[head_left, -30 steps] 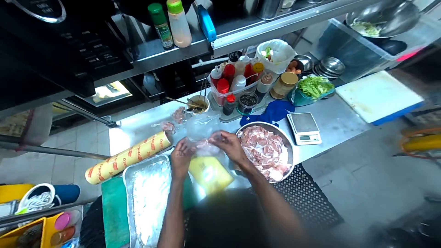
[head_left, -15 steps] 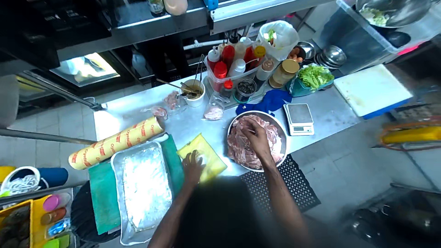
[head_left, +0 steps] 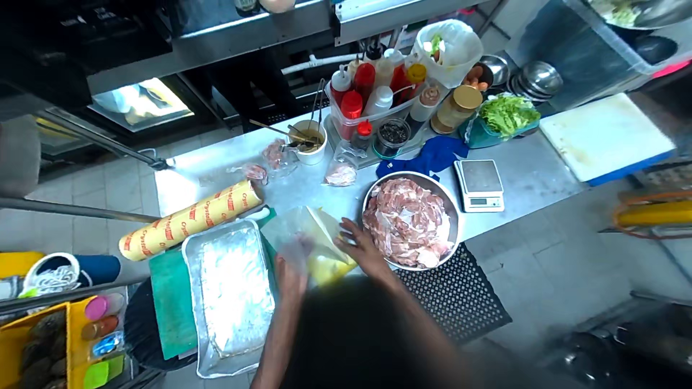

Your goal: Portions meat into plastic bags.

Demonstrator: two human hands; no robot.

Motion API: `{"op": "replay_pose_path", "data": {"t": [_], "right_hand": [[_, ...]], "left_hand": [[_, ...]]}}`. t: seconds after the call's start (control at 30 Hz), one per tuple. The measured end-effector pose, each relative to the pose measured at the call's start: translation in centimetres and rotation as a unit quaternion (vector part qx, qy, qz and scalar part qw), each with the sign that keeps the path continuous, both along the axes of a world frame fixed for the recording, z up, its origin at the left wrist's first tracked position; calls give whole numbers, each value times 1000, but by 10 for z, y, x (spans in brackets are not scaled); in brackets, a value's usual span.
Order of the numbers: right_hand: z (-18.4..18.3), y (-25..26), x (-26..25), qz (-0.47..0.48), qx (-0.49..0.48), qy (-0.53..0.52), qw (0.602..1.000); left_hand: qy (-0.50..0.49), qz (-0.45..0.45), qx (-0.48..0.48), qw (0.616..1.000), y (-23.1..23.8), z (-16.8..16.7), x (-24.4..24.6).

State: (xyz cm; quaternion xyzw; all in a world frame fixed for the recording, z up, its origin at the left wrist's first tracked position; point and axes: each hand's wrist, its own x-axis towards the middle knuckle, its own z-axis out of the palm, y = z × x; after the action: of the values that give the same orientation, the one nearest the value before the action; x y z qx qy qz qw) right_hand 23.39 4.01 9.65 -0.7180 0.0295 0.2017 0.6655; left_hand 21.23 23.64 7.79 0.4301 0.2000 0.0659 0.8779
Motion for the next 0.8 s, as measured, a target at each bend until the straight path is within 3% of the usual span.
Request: {"op": "replay_pose_path", "data": {"t": [0.1, 0.27, 0.4, 0.5, 0.57, 0.73, 0.8], "right_hand": [[18, 22, 7, 53, 80, 20, 995], [48, 19, 7, 11, 109, 53, 993], [30, 13, 4, -55, 123, 25, 991], [29, -1, 4, -104, 73, -38, 991], [32, -13, 5, -126, 33, -60, 990], [34, -34, 7, -161, 41, -49, 985], [35, -35, 8, -177, 75, -32, 981]], "left_hand": [[7, 0, -48, 999, -2, -4, -6], [-1, 37, -37, 999, 1, -5, -9], [19, -11, -78, 997, 4, -5, -13], [38, -6, -185, 982, 17, -11, -11], [23, -39, -198, 979, 34, -7, -3], [26, -165, -11, 986, 59, -7, 1], [66, -160, 105, 979, 54, -3, 5]]}}
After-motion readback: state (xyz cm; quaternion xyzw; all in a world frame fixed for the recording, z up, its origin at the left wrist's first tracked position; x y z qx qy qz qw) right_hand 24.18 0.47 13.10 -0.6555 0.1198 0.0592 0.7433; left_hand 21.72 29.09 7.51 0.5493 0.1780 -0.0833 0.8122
